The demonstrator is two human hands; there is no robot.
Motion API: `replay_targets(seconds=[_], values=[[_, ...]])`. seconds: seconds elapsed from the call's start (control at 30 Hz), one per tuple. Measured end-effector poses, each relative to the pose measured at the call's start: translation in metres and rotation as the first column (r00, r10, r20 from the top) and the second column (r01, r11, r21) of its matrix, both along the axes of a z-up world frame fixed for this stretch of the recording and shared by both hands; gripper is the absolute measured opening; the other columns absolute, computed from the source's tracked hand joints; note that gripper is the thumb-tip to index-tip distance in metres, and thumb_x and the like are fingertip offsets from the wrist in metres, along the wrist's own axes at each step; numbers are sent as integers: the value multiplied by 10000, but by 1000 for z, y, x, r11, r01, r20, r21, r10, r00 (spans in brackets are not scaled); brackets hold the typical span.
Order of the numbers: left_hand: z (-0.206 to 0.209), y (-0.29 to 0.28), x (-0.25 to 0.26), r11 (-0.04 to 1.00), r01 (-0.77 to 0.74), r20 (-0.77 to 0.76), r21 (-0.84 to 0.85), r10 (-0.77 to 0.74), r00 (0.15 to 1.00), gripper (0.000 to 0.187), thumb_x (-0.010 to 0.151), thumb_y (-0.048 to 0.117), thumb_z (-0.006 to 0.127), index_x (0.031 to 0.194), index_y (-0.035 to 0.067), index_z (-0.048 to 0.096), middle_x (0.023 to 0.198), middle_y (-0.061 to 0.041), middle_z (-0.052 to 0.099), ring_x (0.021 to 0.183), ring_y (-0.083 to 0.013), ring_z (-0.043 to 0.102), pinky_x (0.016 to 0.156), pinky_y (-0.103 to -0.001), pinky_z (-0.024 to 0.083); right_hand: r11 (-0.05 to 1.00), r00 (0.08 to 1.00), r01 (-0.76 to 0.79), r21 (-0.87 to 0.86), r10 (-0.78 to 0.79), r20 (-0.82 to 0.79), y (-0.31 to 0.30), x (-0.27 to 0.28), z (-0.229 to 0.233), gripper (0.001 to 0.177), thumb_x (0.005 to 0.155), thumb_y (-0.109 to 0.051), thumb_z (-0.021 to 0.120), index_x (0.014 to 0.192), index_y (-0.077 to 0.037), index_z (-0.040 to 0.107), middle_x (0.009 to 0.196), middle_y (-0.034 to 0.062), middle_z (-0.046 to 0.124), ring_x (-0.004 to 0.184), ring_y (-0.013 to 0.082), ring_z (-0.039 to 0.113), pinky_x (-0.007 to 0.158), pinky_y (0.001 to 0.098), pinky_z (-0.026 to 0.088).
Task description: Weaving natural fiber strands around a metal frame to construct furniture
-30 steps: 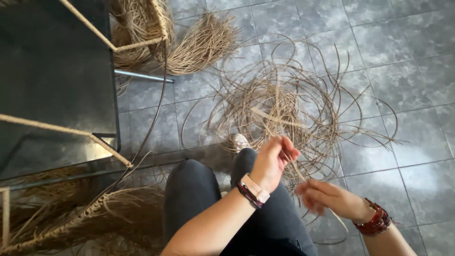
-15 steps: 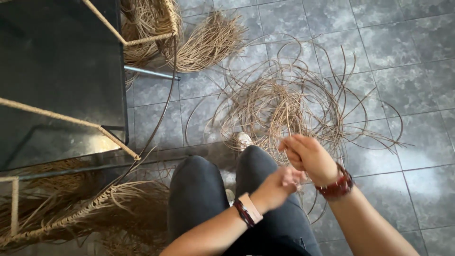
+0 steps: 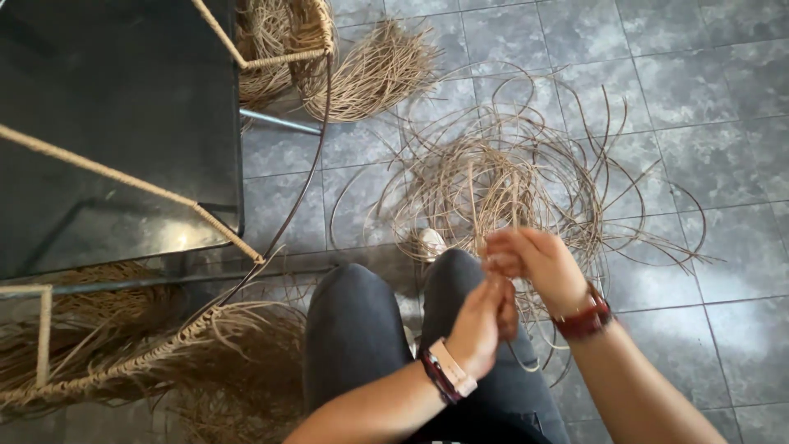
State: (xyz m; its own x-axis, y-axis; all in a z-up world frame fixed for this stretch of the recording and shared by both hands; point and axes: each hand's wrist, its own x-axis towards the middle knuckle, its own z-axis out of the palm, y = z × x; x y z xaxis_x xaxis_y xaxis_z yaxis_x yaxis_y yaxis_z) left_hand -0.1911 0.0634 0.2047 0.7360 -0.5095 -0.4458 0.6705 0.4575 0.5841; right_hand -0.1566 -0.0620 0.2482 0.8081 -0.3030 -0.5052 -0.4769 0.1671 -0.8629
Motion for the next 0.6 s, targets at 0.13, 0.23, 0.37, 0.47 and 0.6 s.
replay_targets(seconds=[0.13,0.23,0.37,0.47,0.6], values=[[-34,6,-19,982,179,113,55,-184,976,404,1168,268,398,848,90,568,581,-19,385,440,-95,361,394,-209,277,977,980,-112,182,78,182,15,31,8,336,1113,-177,386,1167,72,604,766,116,538,572,173,530,504,291,463],[-41,28,4,950,182,350,252,-265,899,249,1121,227,420,1026,135,631,813,-42,576,732,-126,550,620,-242,432,980,972,-148,133,119,204,25,22,15,313,1115,-167,399,1077,56,614,608,-27,347,424,25,309,348,163,274],[7,65,53,971,-55,501,233,-71,863,300,1079,134,478,1309,48,652,1106,-118,691,1066,-195,593,971,-348,505,980,971,-196,-12,196,140,37,-8,16,315,1090,-153,475,961,59,668,577,-26,378,401,18,324,335,151,245],[44,71,64,978,-43,589,205,-88,803,345,1116,229,471,1305,43,690,1152,-122,756,1039,-130,656,935,-316,541,936,930,-331,-121,345,127,35,-22,-1,386,1054,-151,522,762,42,686,463,83,507,327,140,479,294,225,347],[63,79,58,989,-31,569,144,-57,821,365,1130,253,453,1316,42,686,1128,-119,759,1088,-135,683,991,-320,532,907,906,-410,-99,417,72,37,-32,13,443,1026,-166,515,688,43,709,475,189,644,334,218,603,289,292,453]])
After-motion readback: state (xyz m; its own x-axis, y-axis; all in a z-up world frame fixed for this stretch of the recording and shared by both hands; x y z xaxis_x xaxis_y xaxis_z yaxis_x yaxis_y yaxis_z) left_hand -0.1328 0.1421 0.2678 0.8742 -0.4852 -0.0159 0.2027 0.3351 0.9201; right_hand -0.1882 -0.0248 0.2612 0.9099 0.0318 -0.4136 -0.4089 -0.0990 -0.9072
